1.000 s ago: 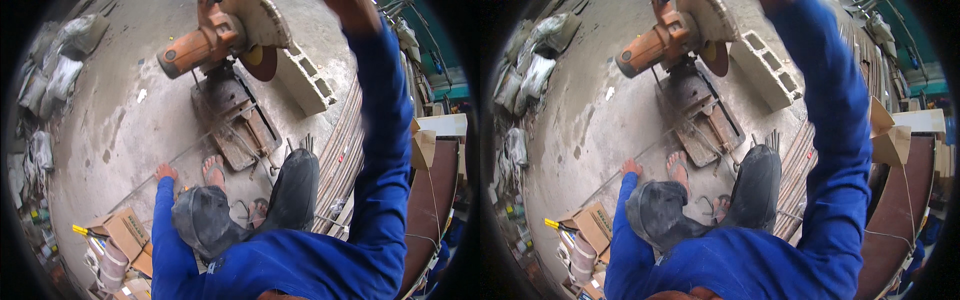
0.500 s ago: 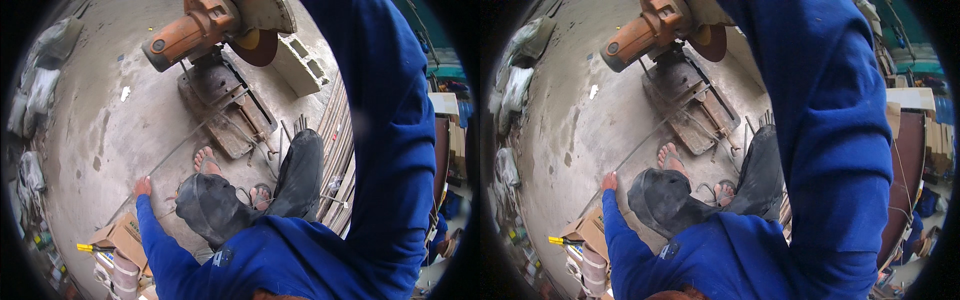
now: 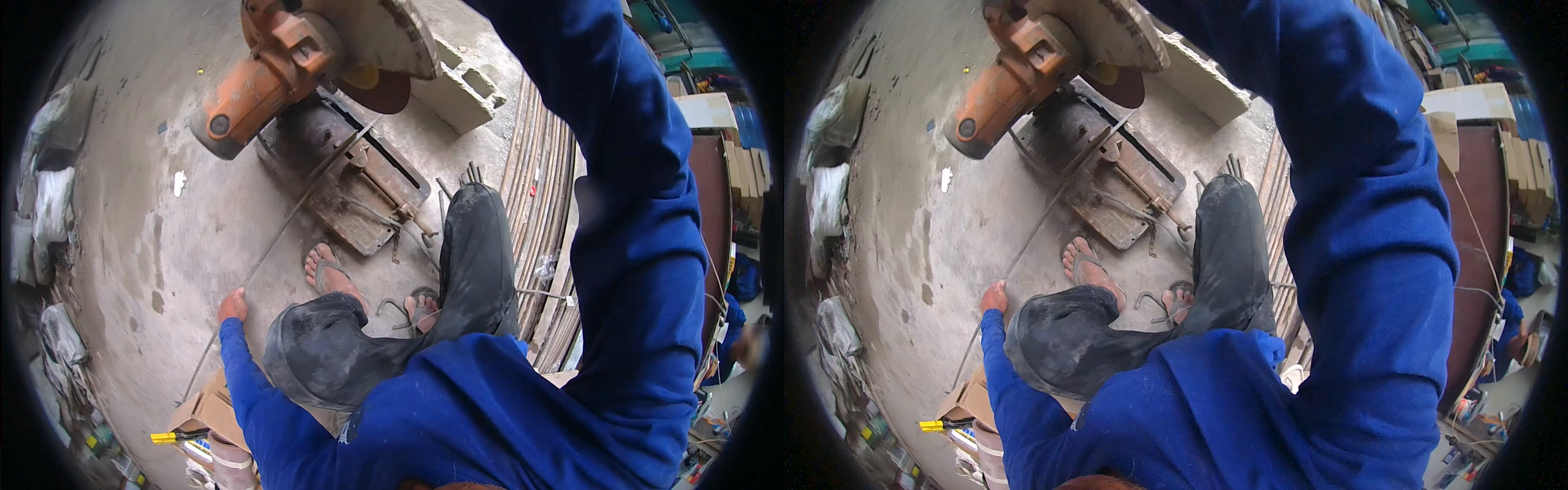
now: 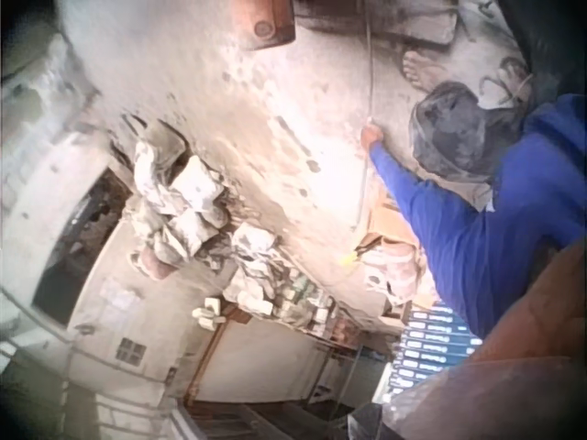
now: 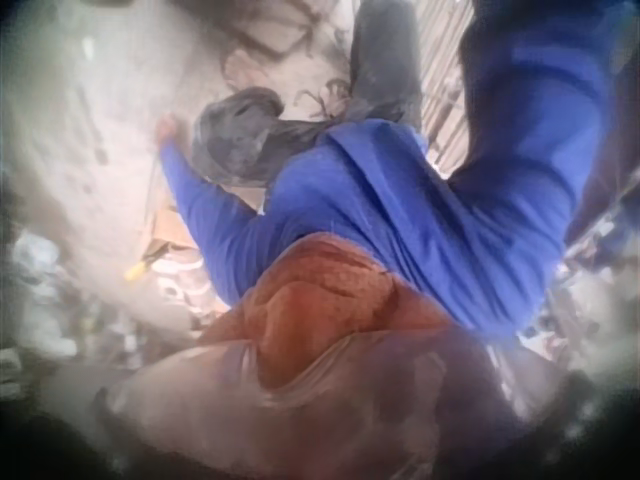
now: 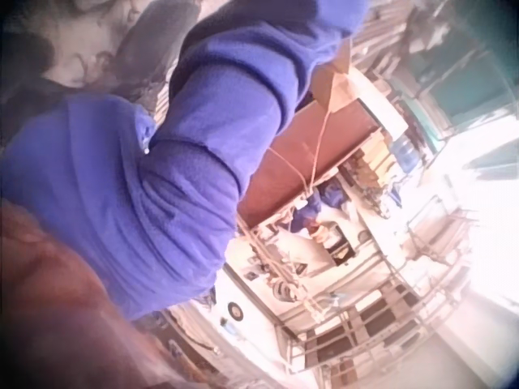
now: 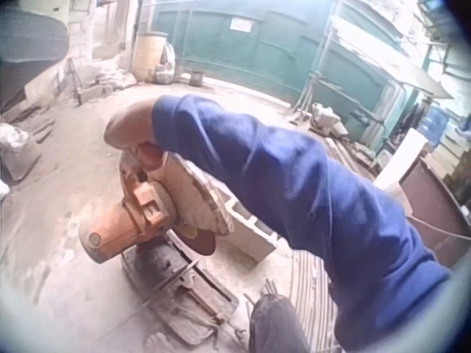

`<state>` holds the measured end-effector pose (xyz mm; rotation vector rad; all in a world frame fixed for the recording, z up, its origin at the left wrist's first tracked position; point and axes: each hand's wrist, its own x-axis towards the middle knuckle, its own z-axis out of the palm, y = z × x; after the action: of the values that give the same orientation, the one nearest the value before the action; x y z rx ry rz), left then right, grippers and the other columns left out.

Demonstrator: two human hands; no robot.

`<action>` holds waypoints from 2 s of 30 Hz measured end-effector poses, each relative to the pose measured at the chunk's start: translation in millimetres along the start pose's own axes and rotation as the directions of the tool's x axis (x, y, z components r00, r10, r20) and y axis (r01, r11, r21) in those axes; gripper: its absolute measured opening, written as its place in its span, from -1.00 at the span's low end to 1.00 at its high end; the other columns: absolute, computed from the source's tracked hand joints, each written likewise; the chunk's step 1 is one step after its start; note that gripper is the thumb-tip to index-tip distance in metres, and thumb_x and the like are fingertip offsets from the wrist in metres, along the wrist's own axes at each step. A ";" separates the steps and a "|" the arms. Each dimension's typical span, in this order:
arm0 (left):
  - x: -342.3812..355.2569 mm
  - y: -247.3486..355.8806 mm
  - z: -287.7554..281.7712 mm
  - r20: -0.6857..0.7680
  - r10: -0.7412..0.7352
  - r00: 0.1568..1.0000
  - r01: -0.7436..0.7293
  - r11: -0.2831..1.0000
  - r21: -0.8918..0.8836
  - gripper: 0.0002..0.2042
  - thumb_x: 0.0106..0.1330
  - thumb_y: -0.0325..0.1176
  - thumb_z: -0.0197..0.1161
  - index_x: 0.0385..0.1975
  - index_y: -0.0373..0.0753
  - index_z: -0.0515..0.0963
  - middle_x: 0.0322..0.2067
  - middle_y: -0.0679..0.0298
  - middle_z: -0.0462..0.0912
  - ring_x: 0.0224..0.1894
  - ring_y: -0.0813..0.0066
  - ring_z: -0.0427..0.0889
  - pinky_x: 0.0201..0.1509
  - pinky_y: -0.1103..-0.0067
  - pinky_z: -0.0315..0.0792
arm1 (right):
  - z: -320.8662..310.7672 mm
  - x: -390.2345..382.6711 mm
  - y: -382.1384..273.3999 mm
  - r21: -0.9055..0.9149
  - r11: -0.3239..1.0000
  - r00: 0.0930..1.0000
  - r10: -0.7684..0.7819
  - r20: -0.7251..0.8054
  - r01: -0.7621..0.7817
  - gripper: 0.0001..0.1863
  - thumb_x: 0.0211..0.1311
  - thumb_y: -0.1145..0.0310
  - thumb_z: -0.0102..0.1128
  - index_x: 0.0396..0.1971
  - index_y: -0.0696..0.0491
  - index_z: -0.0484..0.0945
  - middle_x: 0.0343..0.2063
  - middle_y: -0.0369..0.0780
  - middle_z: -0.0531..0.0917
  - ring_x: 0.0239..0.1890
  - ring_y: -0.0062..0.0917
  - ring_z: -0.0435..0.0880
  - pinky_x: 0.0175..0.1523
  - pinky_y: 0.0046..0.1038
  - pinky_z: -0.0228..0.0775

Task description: The person uses an angle grinder to cut several metal rods one by one. Sparks fly as each rod is cut, and the cut pieces are placed on the floor.

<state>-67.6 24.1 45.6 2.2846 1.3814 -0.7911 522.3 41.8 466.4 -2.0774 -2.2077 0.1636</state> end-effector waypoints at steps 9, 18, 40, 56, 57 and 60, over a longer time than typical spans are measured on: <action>6.3 55.9 -21.9 0.004 0.076 0.997 -0.076 0.996 0.035 -0.48 0.48 0.08 -0.27 0.02 -0.11 0.58 -0.02 -0.02 0.63 0.06 -0.08 0.56 0.13 0.10 0.41 | 27.5 -97.8 -3.4 -0.279 0.927 0.960 -0.275 -0.056 0.250 -0.80 -0.02 0.43 0.13 -0.48 0.19 0.69 -0.43 0.05 0.68 -0.30 -0.15 0.72 -0.22 -0.24 0.58; 12.3 85.8 -34.9 -0.042 0.059 0.997 -0.059 0.998 -0.010 -0.46 0.44 0.12 -0.22 0.02 -0.10 0.60 0.00 -0.05 0.62 0.10 -0.08 0.55 0.18 0.13 0.39 | 44.2 -149.6 -17.0 0.603 0.412 0.716 -0.540 -0.442 0.683 -0.78 0.18 0.30 0.15 -0.52 0.14 0.61 -0.50 -0.18 0.65 -0.37 -0.46 0.62 -0.24 -0.42 0.48; 40.6 109.6 -30.9 -0.152 0.082 0.985 -0.096 0.992 -0.088 -0.42 0.41 0.15 -0.14 -0.06 -0.26 0.61 -0.06 -0.16 0.62 0.06 -0.15 0.56 0.13 0.13 0.41 | 45.9 -198.0 -59.2 0.712 0.369 0.799 0.355 0.486 -0.597 -0.74 -0.21 0.37 0.14 -0.49 0.19 0.66 -0.57 -0.13 0.66 -0.48 -0.34 0.68 -0.36 -0.39 0.51; 42.4 107.8 -22.5 -0.102 0.150 0.983 -0.144 0.988 0.060 -0.46 0.47 0.07 -0.19 -0.15 -0.30 0.60 -0.14 -0.20 0.62 -0.01 -0.24 0.55 0.06 0.09 0.40 | 65.3 -217.1 -85.6 0.702 0.467 0.797 0.552 0.244 -0.538 -0.51 0.05 0.30 0.24 0.02 0.17 0.56 -0.14 0.03 0.70 -0.08 -0.19 0.73 0.00 -0.28 0.57; 44.9 106.6 -21.7 -0.122 0.169 0.978 -0.164 0.985 0.049 -0.46 0.47 0.07 -0.19 -0.16 -0.30 0.60 -0.15 -0.20 0.62 -0.01 -0.24 0.55 0.06 0.08 0.41 | 67.0 -218.0 -85.8 0.706 0.464 0.796 0.557 0.238 -0.536 -0.51 0.06 0.29 0.24 0.01 0.20 0.56 -0.14 0.02 0.70 -0.08 -0.20 0.73 0.00 -0.29 0.56; 48.6 104.6 -18.9 -0.126 0.187 0.974 -0.184 0.982 0.038 -0.45 0.47 0.08 -0.19 -0.17 -0.31 0.60 -0.17 -0.20 0.63 -0.03 -0.24 0.56 0.05 0.08 0.41 | 73.2 -217.6 -85.3 0.718 0.452 0.790 0.571 0.223 -0.529 -0.52 0.08 0.26 0.25 -0.03 0.25 0.58 -0.14 0.01 0.71 -0.09 -0.22 0.73 0.00 -0.31 0.56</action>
<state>48.3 20.1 31.5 2.4794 1.1920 -0.6152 440.3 -181.0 406.2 -2.0842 -0.9805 0.9032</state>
